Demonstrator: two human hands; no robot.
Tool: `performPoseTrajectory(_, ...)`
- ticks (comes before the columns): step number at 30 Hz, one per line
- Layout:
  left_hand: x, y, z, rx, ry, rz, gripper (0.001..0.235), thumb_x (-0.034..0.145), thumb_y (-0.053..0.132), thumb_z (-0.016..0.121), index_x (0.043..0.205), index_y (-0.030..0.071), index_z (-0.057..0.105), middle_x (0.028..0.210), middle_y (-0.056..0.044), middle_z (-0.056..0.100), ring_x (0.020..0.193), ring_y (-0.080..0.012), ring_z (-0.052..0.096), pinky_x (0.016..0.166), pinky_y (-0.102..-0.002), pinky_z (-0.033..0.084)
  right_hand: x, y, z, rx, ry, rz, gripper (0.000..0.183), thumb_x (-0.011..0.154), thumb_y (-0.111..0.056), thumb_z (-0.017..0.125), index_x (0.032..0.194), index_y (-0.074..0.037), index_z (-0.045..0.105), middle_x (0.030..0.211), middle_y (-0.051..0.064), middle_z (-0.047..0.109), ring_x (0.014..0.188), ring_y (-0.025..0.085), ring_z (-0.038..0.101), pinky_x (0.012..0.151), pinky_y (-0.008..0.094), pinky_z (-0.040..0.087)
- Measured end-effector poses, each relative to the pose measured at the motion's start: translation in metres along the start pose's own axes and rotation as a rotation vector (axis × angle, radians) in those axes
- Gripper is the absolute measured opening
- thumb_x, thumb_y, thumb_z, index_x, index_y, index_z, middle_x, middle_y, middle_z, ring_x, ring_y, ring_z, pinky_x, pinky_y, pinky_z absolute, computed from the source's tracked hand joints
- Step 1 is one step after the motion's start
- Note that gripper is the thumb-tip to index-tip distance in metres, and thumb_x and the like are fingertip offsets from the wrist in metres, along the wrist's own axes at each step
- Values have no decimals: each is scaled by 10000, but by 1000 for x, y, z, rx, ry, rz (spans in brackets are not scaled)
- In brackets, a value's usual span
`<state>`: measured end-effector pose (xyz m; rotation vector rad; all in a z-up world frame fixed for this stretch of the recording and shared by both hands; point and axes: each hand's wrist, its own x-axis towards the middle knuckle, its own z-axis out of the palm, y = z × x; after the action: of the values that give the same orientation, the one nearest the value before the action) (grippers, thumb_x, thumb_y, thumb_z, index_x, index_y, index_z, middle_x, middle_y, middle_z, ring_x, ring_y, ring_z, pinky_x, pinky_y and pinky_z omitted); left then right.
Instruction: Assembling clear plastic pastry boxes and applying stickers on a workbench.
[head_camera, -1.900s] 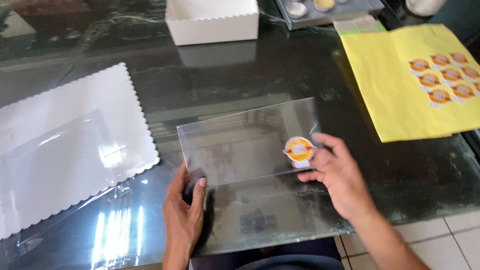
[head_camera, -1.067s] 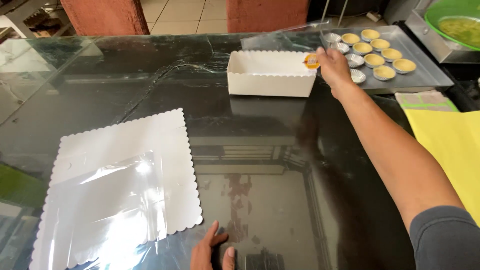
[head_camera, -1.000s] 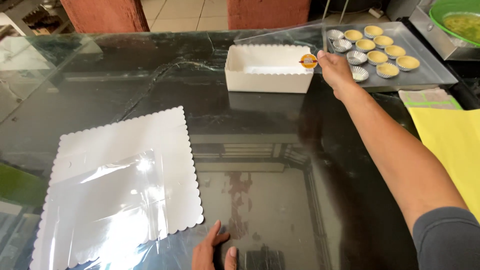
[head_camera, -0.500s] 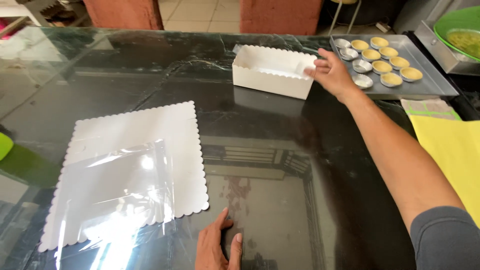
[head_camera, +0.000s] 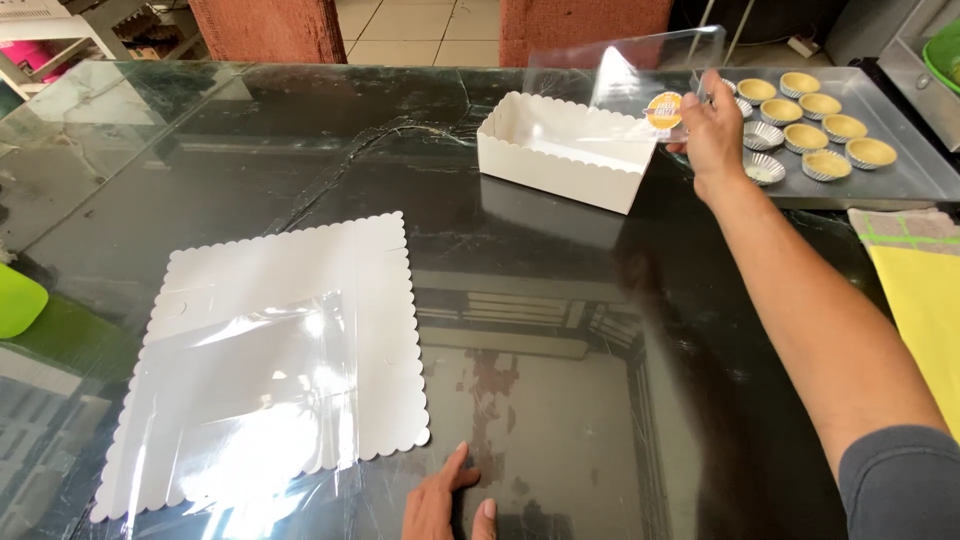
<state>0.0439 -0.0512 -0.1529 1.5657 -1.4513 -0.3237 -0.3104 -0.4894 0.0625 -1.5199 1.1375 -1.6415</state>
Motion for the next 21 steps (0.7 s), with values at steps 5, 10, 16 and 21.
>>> performPoseTrajectory(5,-4,-30,5,-5,-75,1,697,697,227,841,1342,77,625,970,-82,826,1013,-250,709,972,-414,506,29,21,0,-35,-4,118,584,1096,-239,534,1614,-40,352,1142,105,702,747,96,638,553,242,479)
performPoseTrajectory(10,-4,-53,6,41,-228,-52,724,781,318,857,1412,78,596,983,-90,820,1029,-242,723,1002,-428,486,41,36,4,-251,15,199,594,1119,-406,503,1623,-93,497,1304,135,705,901,191,582,685,341,477)
performPoseTrajectory(16,-2,-19,-2,31,-161,-22,662,756,248,829,1351,58,609,968,-95,819,997,-267,720,967,-437,497,44,50,-8,-298,34,92,665,1168,-543,381,1574,-20,322,1579,190,402,1440,290,405,1152,427,344)
performPoseTrajectory(21,15,40,-28,-53,-56,47,570,763,133,756,1320,69,653,985,-82,794,982,-258,714,919,-402,517,-49,-7,30,-584,303,-406,442,1204,-300,501,1551,-27,474,1535,218,492,1441,328,487,1251,472,393)
